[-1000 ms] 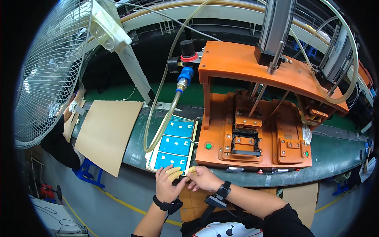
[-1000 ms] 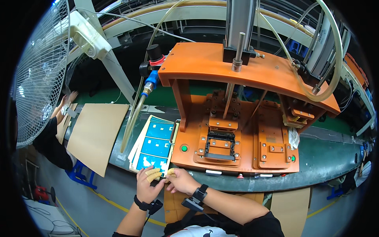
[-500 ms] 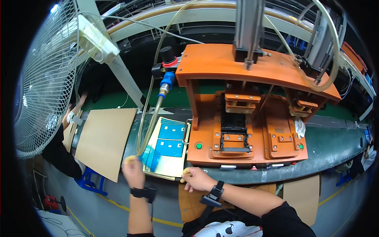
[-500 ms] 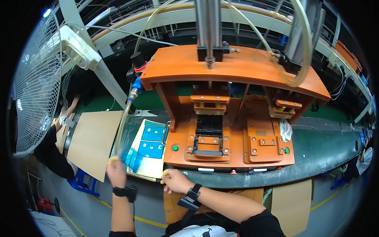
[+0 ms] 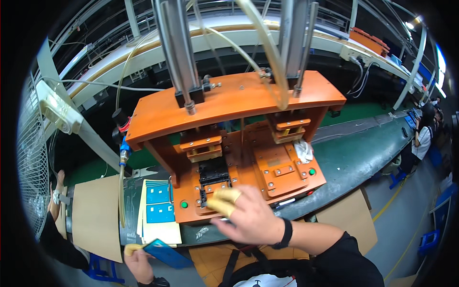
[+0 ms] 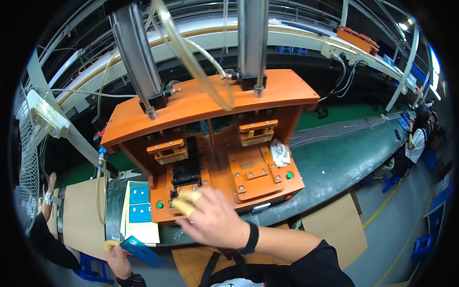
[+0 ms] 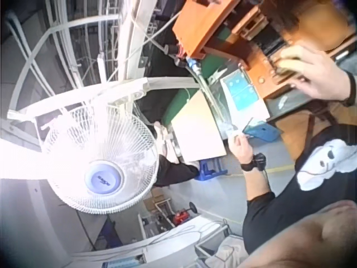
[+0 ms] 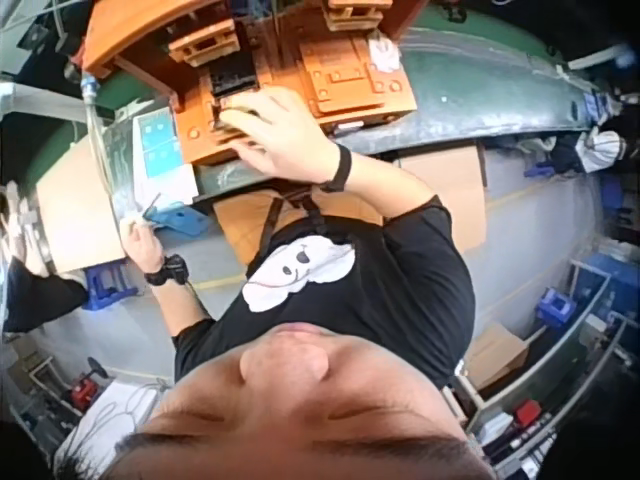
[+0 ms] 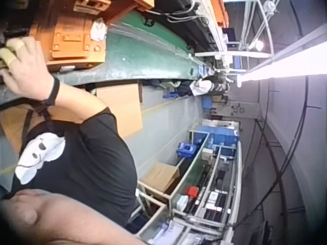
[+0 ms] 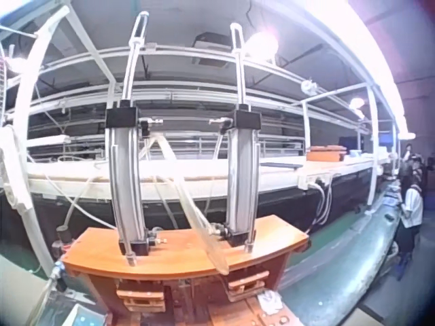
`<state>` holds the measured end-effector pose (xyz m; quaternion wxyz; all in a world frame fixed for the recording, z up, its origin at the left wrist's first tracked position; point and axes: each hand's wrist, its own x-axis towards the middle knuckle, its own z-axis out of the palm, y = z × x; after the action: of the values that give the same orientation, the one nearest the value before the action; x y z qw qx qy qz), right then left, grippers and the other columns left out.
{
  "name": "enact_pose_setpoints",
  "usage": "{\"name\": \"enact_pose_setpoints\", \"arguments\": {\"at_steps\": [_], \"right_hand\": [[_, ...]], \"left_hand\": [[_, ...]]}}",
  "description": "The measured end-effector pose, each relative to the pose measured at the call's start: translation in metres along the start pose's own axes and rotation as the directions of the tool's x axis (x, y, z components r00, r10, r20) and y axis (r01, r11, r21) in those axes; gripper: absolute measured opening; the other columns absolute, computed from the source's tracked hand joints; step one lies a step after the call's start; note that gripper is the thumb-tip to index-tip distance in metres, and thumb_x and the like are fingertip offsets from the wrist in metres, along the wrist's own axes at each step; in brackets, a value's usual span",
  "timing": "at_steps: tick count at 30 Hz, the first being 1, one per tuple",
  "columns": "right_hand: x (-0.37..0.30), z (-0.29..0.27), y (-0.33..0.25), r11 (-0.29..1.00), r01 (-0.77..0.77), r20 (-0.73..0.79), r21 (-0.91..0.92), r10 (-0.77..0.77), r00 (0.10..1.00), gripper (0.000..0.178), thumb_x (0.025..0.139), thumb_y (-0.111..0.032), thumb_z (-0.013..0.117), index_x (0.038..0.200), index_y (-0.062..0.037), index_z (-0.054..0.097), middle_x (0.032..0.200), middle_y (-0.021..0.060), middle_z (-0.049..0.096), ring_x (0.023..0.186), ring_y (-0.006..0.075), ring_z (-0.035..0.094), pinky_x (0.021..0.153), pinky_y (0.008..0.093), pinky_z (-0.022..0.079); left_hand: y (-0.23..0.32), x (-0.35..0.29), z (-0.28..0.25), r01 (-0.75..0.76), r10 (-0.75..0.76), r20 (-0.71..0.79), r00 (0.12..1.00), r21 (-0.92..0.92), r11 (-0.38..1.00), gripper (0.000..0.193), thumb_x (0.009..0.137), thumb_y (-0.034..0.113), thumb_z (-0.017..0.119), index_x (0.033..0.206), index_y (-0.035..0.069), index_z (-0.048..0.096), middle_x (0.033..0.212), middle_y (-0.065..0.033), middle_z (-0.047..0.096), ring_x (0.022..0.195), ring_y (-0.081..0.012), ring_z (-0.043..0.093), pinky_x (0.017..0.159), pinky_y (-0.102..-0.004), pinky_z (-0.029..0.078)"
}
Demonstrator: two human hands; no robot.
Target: Operating a pneumatic press machine to assemble electronic components onto a plastic casing.
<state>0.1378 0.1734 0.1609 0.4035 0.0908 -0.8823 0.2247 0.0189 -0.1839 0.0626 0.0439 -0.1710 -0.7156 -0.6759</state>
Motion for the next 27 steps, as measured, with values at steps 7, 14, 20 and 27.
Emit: {"name": "enact_pose_setpoints", "arguments": {"at_steps": [7, 14, 20, 27], "right_hand": [[0.007, -0.014, 0.037, 0.980, 0.083, 0.257, -0.179, -0.035, 0.966, 0.016, 0.078, -0.013, 0.073, 0.088, -0.0027, 0.066, 0.089, 0.0076, 0.064, 0.094, 0.0253, 0.060, 0.080, 0.0353, 0.048], [0.000, -0.147, 0.029, 0.966, -0.127, 0.087, 0.226, 0.110, 0.990, 0.017, 0.080, -0.010, 0.073, 0.095, -0.0020, 0.070, 0.093, 0.0135, 0.069, 0.085, 0.0295, 0.067, 0.077, 0.0346, 0.054], [-0.144, -0.235, 0.088, 0.485, -0.262, -0.197, 0.834, 0.706, 0.680, 0.027, 0.095, -0.019, 0.060, 0.100, 0.0062, 0.065, 0.094, 0.0143, 0.070, 0.080, 0.0218, 0.069, 0.075, 0.0346, 0.056], [-0.254, -0.260, 0.191, 0.135, -0.007, -0.120, 0.991, 0.903, 0.412, 0.022, 0.102, -0.021, 0.049, 0.101, -0.0052, 0.065, 0.094, 0.0076, 0.071, 0.089, 0.0210, 0.069, 0.078, 0.0322, 0.059]], "left_hand": [[0.039, 0.056, 0.119, -0.008, 0.035, 0.369, 0.929, -0.075, 0.997, 0.004, 0.094, 0.001, 0.054, 0.095, 0.001, 0.051, 0.079, -0.0064, 0.057, 0.065, -0.0111, 0.058, 0.060, -0.0250, 0.050], [0.056, 0.105, 0.172, 0.046, 0.015, 0.525, 0.851, -0.102, 0.994, 0.004, 0.096, 0.003, 0.054, 0.099, 0.003, 0.051, 0.082, -0.0030, 0.059, 0.070, -0.0080, 0.058, 0.063, -0.0207, 0.047], [0.050, 0.137, 0.226, -0.122, 0.119, 0.487, 0.865, -0.026, 0.992, 0.019, 0.092, 0.000, 0.055, 0.110, -0.001, 0.053, 0.110, -0.0105, 0.062, 0.101, -0.0158, 0.062, 0.088, -0.0285, 0.048], [0.014, 0.190, 0.244, -0.554, 0.127, 0.628, 0.768, 0.552, 0.623, 0.028, 0.090, 0.015, 0.061, 0.117, 0.011, 0.063, 0.114, -0.0128, 0.067, 0.108, -0.0317, 0.062, 0.089, -0.0362, 0.052]]}}
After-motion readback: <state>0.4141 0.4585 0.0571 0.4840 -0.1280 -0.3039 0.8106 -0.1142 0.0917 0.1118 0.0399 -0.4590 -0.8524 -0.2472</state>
